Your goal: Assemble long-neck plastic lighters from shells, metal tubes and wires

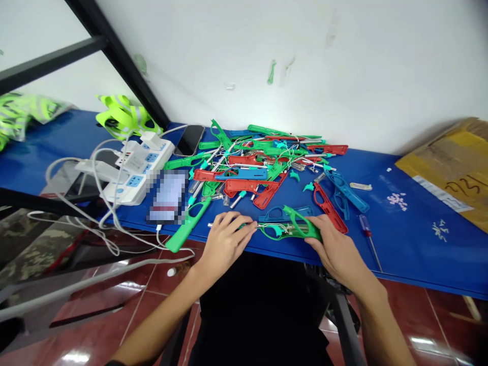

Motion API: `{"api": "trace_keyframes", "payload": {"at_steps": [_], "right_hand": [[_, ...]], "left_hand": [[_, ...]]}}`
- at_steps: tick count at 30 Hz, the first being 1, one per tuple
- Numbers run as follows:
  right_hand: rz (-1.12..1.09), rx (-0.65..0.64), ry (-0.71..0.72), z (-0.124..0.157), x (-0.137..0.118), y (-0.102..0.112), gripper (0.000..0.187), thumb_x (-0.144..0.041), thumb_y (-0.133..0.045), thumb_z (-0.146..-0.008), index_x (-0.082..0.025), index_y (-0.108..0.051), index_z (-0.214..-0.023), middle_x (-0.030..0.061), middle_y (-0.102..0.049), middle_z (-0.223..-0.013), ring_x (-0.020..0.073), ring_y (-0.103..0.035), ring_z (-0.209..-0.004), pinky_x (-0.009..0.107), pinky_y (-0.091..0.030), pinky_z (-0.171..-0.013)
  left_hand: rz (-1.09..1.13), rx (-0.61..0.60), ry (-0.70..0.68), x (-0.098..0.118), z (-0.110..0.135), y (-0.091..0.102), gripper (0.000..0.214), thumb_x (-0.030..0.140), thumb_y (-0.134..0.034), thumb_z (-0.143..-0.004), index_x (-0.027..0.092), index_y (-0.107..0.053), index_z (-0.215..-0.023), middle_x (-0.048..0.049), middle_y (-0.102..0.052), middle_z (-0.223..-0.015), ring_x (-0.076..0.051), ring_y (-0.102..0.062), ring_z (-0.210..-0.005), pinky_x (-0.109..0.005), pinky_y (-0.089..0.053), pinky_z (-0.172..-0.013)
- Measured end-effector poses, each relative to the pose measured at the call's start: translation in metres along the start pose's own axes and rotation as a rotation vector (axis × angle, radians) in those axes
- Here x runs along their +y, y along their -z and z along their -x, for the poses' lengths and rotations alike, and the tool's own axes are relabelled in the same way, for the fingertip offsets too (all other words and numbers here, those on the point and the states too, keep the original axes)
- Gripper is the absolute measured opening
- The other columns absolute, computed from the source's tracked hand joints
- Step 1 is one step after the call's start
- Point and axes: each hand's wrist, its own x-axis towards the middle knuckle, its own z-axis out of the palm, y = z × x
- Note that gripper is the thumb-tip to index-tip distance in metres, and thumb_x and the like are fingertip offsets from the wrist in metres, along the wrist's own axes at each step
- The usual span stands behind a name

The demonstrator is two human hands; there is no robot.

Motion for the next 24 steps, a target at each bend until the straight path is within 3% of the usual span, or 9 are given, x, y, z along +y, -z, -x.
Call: {"api": "trace_keyframes", "payload": {"at_steps": [3,6,13,24], "right_hand": [[0.053,0.026,0.104,0.0,0.007,-0.002,0.044,-0.045,-0.048,-0.116,-0.028,-0.059,-0.154,0.0141,-0.072,-0.13,0.0307,-0.075,-0.114,0.041,-0.063,-0.085],[-0.003,-0.031,0.199,-0.005,0.002,-0.006,0.045,-0.038,-0.054,-0.115,-0.03,-0.057,-0.159,0.0125,-0.073,-0.134,0.0302,-0.072,-0.117,0.049,-0.059,-0.102],[-0.104,-0.017,0.192,-0.015,-0.003,-0.022,0.034,-0.038,-0.059,-0.113,-0.028,-0.068,-0.144,0.0119,-0.075,-0.132,0.0284,-0.071,-0.116,0.049,-0.059,-0.101],[-0.178,0.069,0.159,-0.016,0.002,-0.038,0.034,-0.037,-0.063,-0.111,-0.031,-0.073,-0.143,0.0123,-0.071,-0.135,0.0293,-0.068,-0.122,0.051,-0.058,-0.104]], "left_hand": [[0.093,0.019,0.095,-0.001,0.0,-0.003,0.017,0.03,-0.069,-0.11,0.031,-0.085,-0.11,-0.0017,-0.085,-0.116,-0.024,-0.068,-0.109,-0.043,-0.046,-0.093],[0.169,0.008,0.199,-0.003,-0.004,-0.004,0.008,0.031,-0.078,-0.104,0.033,-0.086,-0.102,0.0015,-0.085,-0.117,-0.023,-0.068,-0.108,-0.041,-0.044,-0.091],[0.251,-0.09,0.303,-0.009,-0.01,-0.003,0.007,0.028,-0.086,-0.097,0.035,-0.087,-0.1,0.0024,-0.083,-0.112,-0.022,-0.068,-0.106,-0.042,-0.043,-0.096],[0.2,-0.093,0.244,-0.01,-0.009,0.0,0.01,0.032,-0.082,-0.101,0.034,-0.086,-0.11,0.0008,-0.083,-0.121,-0.023,-0.069,-0.107,-0.04,-0.044,-0.093]]}}
